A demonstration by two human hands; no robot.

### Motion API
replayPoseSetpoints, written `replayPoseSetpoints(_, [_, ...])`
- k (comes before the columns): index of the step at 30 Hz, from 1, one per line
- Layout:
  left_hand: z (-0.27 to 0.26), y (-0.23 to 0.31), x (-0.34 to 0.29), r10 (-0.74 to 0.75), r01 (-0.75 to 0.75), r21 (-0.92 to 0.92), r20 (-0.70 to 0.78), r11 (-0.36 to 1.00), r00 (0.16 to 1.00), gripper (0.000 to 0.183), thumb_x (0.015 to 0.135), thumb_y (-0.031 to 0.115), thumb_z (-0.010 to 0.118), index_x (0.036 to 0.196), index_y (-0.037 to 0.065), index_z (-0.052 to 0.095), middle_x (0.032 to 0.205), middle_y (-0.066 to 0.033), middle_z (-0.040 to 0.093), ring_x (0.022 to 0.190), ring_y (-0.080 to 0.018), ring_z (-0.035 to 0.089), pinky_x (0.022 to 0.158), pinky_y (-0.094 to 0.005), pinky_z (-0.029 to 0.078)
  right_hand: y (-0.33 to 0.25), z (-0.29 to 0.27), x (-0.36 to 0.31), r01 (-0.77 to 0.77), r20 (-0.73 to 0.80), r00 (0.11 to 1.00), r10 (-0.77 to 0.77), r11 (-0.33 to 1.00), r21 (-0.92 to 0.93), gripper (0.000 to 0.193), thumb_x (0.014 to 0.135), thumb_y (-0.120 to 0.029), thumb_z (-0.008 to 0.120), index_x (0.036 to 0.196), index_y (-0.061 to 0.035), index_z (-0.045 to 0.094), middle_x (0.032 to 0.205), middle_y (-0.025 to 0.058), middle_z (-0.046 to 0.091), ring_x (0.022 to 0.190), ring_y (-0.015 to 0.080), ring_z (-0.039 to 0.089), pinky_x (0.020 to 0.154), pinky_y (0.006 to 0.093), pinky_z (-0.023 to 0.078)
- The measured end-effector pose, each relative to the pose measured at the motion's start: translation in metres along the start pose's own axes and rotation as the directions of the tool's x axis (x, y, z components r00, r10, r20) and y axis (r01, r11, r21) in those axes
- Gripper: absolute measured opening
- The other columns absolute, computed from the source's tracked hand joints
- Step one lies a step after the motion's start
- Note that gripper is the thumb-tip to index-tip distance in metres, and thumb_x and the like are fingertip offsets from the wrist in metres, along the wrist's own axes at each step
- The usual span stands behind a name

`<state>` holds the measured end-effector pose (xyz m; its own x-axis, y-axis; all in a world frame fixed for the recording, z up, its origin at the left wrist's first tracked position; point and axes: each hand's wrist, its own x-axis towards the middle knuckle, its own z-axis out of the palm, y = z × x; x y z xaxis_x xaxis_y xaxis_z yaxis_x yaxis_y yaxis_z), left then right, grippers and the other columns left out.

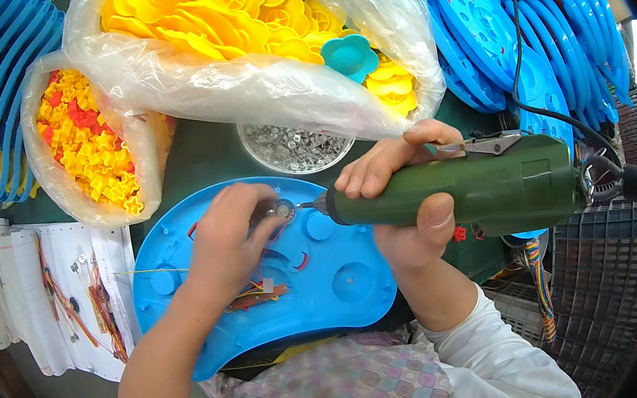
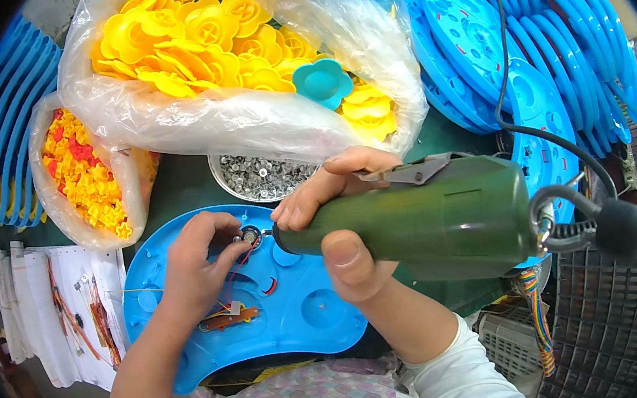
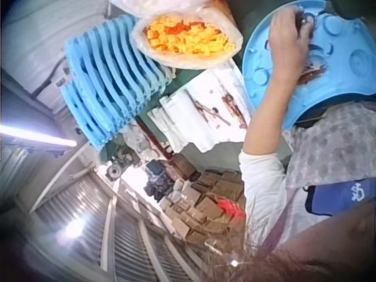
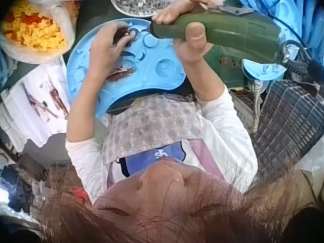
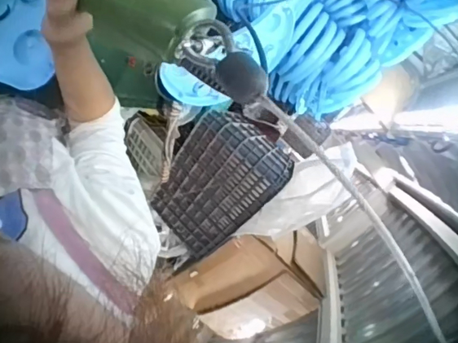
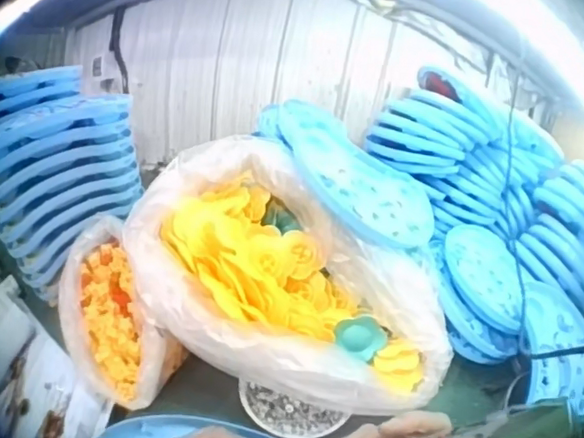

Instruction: The person uses a soldering iron to attach small wires and components onto a blue plastic toy base. They repeatedly place star-shaped pieces and other small parts into designated slots, solder connections, and then set the completed base aside before picking up a new one.

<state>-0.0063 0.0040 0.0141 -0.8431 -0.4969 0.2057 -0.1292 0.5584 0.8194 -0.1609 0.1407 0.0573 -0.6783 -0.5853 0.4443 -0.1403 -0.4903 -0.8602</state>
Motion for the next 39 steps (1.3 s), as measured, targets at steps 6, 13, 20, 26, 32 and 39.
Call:
replayPoseSetpoints(6, [0.000,-0.002,0.000,0.054,-0.054,0.010,0.010,0.999,0.999,0.025,0.082,0.004,0.080,0.102,0.003,0.065,0.092,-0.0124,0.068,0.089,-0.0325,0.067,0.078,-0.0415,0.054,0.004,0.000,0.003,0.003,-0.005,1.000,-0.003,0.998,0.066,0.070,0.094,-0.058,0.070,0.130,-0.0046,0.042,0.081,0.0108,0.063,0.073,0.0220,0.065,0.073,0.0419,0.060])
replayPoseSetpoints(13, [0.001,-0.004,0.000,0.072,-0.072,-0.001,0.002,0.997,0.997,0.023,0.081,0.004,0.080,0.099,0.003,0.065,0.094,-0.0120,0.068,0.090,-0.0327,0.067,0.079,-0.0418,0.054,0.003,-0.002,0.006,-0.046,-0.023,0.998,0.052,0.975,0.219,0.068,0.090,-0.047,0.080,0.128,-0.0036,0.043,0.084,0.0140,0.066,0.076,0.0240,0.068,0.076,0.0434,0.062])
replayPoseSetpoints(20, [0.001,-0.004,0.000,0.101,-0.101,0.004,-0.005,0.995,0.995,0.024,0.080,0.003,0.080,0.098,0.002,0.065,0.093,-0.0118,0.068,0.089,-0.0322,0.067,0.078,-0.0413,0.054,0.003,-0.004,0.006,-0.079,0.002,0.997,0.080,0.973,0.216,0.069,0.090,-0.048,0.080,0.129,-0.0046,0.043,0.084,0.0137,0.065,0.077,0.0241,0.068,0.077,0.0448,0.062])
replayPoseSetpoints(26, [0.003,-0.005,0.001,0.123,-0.123,0.019,-0.012,0.992,0.992,0.023,0.081,0.003,0.080,0.098,0.003,0.065,0.093,-0.0115,0.068,0.089,-0.0318,0.067,0.078,-0.0409,0.054,0.001,0.000,0.017,-0.110,0.158,0.983,0.096,0.991,0.081,0.065,0.093,-0.055,0.075,0.124,-0.0061,0.045,0.080,0.0112,0.063,0.073,0.0237,0.066,0.072,0.0418,0.061])
replayPoseSetpoints(32, [0.000,-0.002,0.002,0.138,-0.138,0.037,0.011,0.990,0.990,0.024,0.080,0.003,0.080,0.099,0.003,0.065,0.093,-0.0117,0.067,0.088,-0.0320,0.066,0.077,-0.0409,0.054,-0.002,0.004,0.024,-0.202,0.266,0.949,0.170,0.974,0.101,0.076,0.086,-0.053,0.083,0.130,-0.0038,0.045,0.080,0.0109,0.063,0.074,0.0247,0.067,0.071,0.0424,0.062])
replayPoseSetpoints(39, [-0.008,0.004,-0.001,0.230,-0.232,0.141,0.031,0.962,0.973,0.033,0.079,0.003,0.080,0.108,0.005,0.064,0.096,-0.0104,0.066,0.088,-0.0314,0.065,0.075,-0.0409,0.054,-0.010,0.022,0.021,-0.199,0.200,0.964,0.175,0.974,0.108,0.086,0.088,-0.068,0.073,0.137,-0.0040,0.040,0.081,0.0101,0.062,0.075,0.0243,0.066,0.073,0.0423,0.061])
